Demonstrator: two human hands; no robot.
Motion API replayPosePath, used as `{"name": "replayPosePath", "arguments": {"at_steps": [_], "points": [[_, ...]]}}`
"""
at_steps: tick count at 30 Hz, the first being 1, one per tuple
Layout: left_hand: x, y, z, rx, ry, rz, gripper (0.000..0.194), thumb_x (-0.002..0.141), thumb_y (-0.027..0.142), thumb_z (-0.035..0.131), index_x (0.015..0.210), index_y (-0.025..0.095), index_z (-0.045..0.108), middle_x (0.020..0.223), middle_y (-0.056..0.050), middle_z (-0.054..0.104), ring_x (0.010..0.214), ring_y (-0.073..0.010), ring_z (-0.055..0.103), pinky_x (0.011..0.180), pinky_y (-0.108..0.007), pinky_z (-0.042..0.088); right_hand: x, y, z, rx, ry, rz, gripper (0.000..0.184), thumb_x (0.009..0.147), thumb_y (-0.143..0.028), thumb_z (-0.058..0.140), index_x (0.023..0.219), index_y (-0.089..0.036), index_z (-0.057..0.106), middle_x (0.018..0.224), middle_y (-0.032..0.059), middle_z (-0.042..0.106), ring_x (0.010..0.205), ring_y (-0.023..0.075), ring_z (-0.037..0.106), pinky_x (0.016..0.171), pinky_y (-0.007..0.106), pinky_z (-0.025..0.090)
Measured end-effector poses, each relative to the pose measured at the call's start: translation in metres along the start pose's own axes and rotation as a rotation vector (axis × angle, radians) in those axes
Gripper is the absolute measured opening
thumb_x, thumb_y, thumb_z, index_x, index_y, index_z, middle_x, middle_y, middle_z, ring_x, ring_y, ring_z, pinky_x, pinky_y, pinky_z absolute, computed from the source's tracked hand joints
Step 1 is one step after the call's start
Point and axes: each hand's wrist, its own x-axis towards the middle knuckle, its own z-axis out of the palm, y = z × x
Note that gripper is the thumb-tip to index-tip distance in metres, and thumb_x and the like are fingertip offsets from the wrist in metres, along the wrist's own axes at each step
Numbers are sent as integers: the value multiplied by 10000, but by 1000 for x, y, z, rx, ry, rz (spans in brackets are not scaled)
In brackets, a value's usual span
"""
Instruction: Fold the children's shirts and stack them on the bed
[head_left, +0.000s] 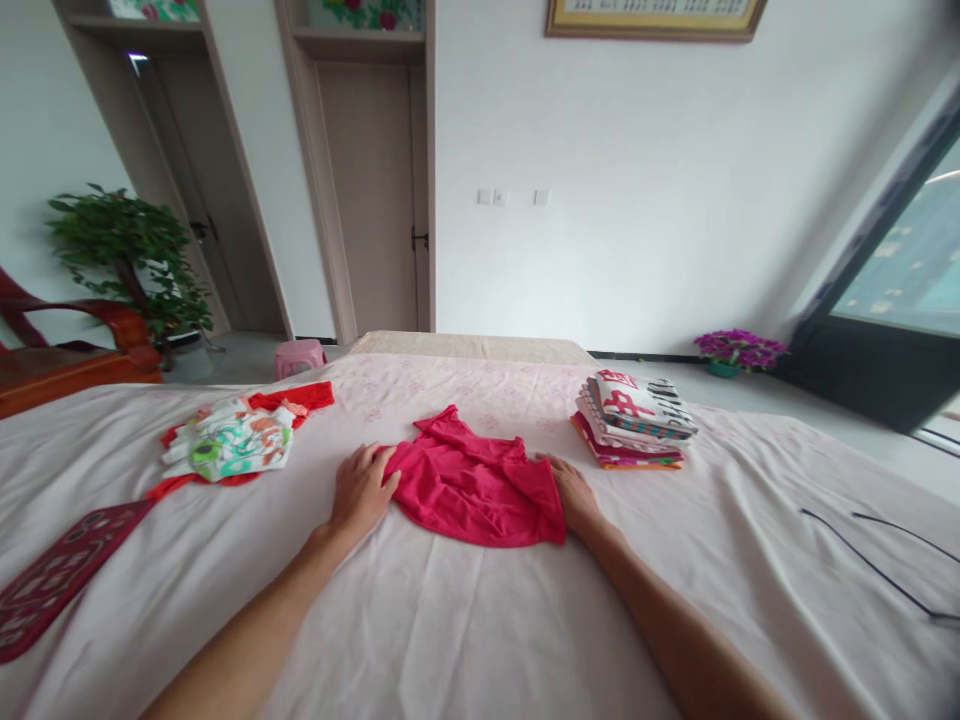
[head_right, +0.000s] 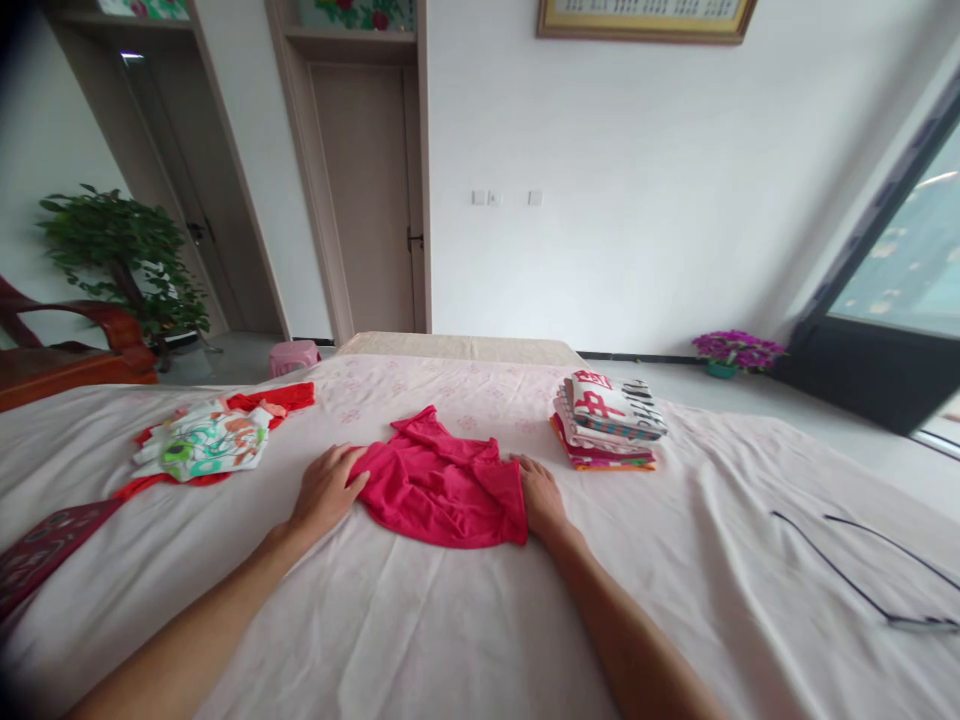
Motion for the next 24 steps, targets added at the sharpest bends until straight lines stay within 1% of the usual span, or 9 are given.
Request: {"name": "replayPosePath", "arguments": {"at_steps": [3, 6, 8, 10, 13, 15, 17, 20, 24], "points": [[-1, -17, 12, 68, -26, -60, 392, 874, 343, 548, 1225, 184, 615, 1264, -139, 623, 1188, -263, 542, 1044, -415, 376, 4, 2, 0, 119, 37, 33, 397, 876, -287, 514, 1242, -235, 659, 1367, 85, 584, 1255, 246, 526, 1062, 357, 371], [2, -24, 16, 4, -71, -38, 317, 863, 321, 542, 1131, 175, 628, 1150, -117, 671, 1098, -232, 586, 998, -350, 406, 7, 6, 0, 300, 91, 116, 389, 918, -324, 419, 1185, -214, 680, 1243, 79, 668, 1156, 230, 600, 1007, 340, 424], [5, -26, 16, -57, -81, -81, 278, 840, 300, 548, 1078, 182, 628, 1097, -104, 682, 1044, -229, 603, 957, -331, 425, 8, 8, -2, 416, 119, 180, 444, 956, -377, 337, 1191, -201, 670, 1169, 82, 701, 1101, 229, 628, 973, 349, 451], [6, -27, 15, -115, -85, -140, 250, 818, 280, 543, 1037, 189, 623, 1050, -90, 686, 983, -225, 618, 903, -317, 444, 6, 6, -5, 465, 124, 185, 481, 965, -444, 328, 1246, -205, 636, 1162, 81, 703, 1097, 235, 627, 971, 366, 453], [6, -24, 13, -172, -77, -181, 230, 788, 236, 528, 1001, 202, 608, 1010, -68, 692, 926, -210, 630, 837, -290, 457, 2, 0, -8, 385, 100, 59, 495, 897, -455, 501, 1334, -232, 571, 1158, 66, 700, 1089, 242, 618, 962, 370, 451], [4, -22, 9, -201, -63, -200, 221, 770, 213, 520, 975, 211, 603, 992, -55, 697, 909, -202, 634, 816, -273, 458, -1, -5, -8, 287, 94, -33, 497, 826, -367, 601, 1305, -238, 592, 1129, 59, 704, 1047, 237, 623, 934, 350, 458], [3, -21, 6, -233, -38, -236, 217, 754, 198, 510, 947, 221, 606, 969, -43, 701, 898, -197, 635, 808, -261, 455, -3, -9, -7, 205, 115, -60, 432, 791, -261, 601, 1219, -225, 647, 1098, 61, 707, 1013, 226, 625, 916, 326, 457], [1, -22, 0, -282, 8, -307, 213, 745, 187, 473, 899, 228, 615, 900, -33, 697, 857, -194, 625, 772, -250, 443, -4, -13, -7, 141, 181, -6, 385, 779, -159, 529, 1132, -206, 676, 1075, 68, 701, 1010, 210, 616, 919, 303, 443], [-3, -24, -6, -374, 58, -389, 198, 734, 200, 424, 822, 208, 601, 767, -13, 651, 759, -181, 575, 676, -239, 410, -7, -17, -12, 112, 285, 130, 372, 801, -152, 473, 1119, -207, 659, 1086, 74, 677, 1003, 201, 609, 894, 283, 438]]}}
